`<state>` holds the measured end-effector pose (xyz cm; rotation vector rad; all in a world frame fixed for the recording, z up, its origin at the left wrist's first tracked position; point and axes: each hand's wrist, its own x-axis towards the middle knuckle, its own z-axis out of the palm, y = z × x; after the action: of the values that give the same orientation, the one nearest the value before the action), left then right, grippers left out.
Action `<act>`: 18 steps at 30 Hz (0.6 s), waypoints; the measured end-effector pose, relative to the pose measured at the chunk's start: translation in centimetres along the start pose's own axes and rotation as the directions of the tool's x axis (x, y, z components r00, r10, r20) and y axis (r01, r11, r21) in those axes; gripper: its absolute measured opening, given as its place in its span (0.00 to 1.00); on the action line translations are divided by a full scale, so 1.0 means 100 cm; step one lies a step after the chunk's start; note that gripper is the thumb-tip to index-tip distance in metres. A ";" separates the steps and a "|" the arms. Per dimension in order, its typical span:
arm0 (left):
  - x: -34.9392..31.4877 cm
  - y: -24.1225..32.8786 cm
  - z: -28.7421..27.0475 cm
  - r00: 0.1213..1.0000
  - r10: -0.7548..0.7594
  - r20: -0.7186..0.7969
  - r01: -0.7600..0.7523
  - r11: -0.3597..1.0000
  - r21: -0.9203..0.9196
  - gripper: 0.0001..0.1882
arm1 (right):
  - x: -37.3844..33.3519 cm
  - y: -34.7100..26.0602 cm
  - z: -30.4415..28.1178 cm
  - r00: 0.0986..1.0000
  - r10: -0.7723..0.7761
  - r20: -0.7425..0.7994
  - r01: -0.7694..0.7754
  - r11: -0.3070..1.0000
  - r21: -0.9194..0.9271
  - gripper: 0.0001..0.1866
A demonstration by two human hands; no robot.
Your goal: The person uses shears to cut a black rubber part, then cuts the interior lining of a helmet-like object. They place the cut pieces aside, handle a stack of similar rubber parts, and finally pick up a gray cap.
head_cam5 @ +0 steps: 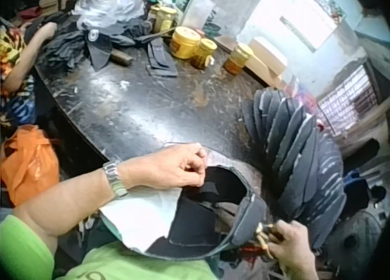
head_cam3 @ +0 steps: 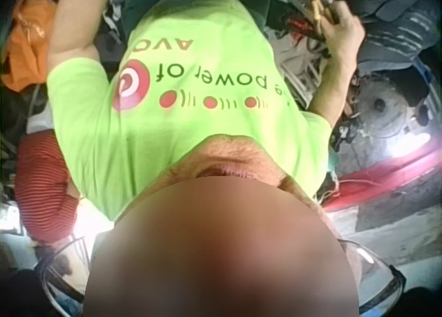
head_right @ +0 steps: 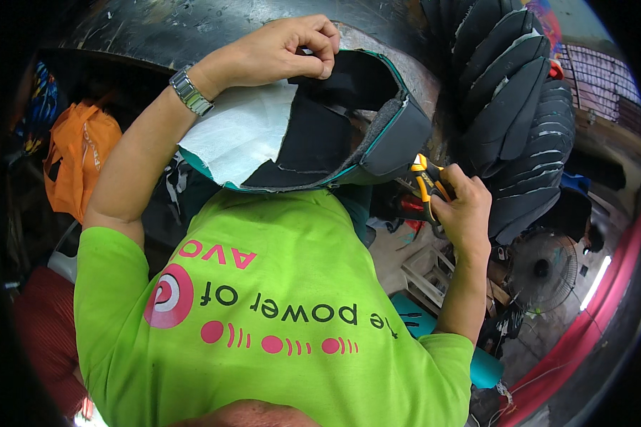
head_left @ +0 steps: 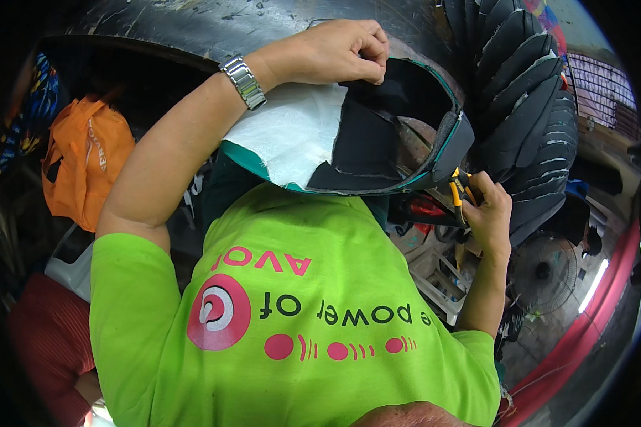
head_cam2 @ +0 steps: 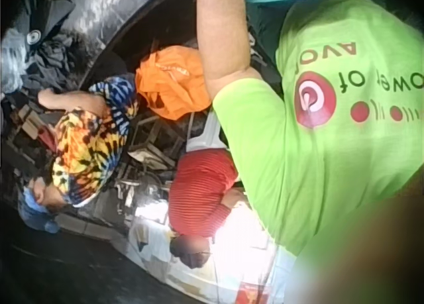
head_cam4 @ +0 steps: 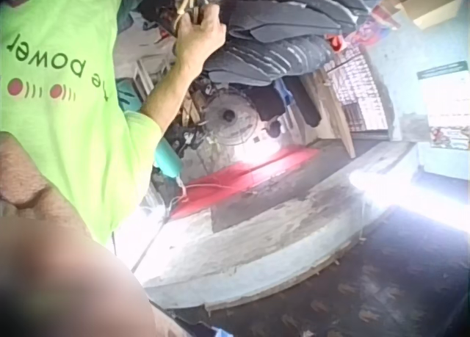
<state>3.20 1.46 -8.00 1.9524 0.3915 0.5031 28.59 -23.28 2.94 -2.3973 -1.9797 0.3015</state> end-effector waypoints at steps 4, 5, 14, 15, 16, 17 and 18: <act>0.001 -0.001 0.000 1.000 -0.007 0.003 0.007 1.000 0.013 0.08 | -0.013 0.010 0.000 0.979 0.203 0.027 -0.204 0.956 0.209 0.14; 0.001 -0.001 0.001 1.000 -0.010 -0.003 0.010 0.999 0.031 0.08 | -0.015 0.011 0.002 0.963 0.264 0.056 -0.269 0.921 0.280 0.14; -0.013 0.019 0.017 0.974 0.200 -0.111 -0.153 0.931 0.330 0.22 | -0.022 0.017 0.010 0.956 0.255 0.144 -0.291 0.881 0.373 0.20; -0.015 0.022 0.022 0.959 0.227 -0.170 -0.138 0.897 0.420 0.23 | -0.023 0.018 0.009 0.950 0.279 0.141 -0.311 0.881 0.357 0.20; -0.018 0.026 0.029 0.945 0.239 -0.225 -0.095 0.854 0.512 0.24 | -0.024 0.020 0.008 0.945 0.296 0.140 -0.327 0.882 0.340 0.20; -0.020 0.029 0.033 0.926 0.257 -0.276 -0.046 0.803 0.595 0.26 | -0.026 0.021 0.006 0.939 0.314 0.142 -0.344 0.882 0.323 0.20; -0.021 0.030 0.035 0.909 0.264 -0.323 0.000 0.773 0.634 0.28 | -0.028 0.022 0.005 0.933 0.337 0.125 -0.360 0.860 0.363 0.19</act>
<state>3.38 -3.50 -6.94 2.5368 0.7561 0.9708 30.17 -26.48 2.51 -2.4804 -1.3242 0.6990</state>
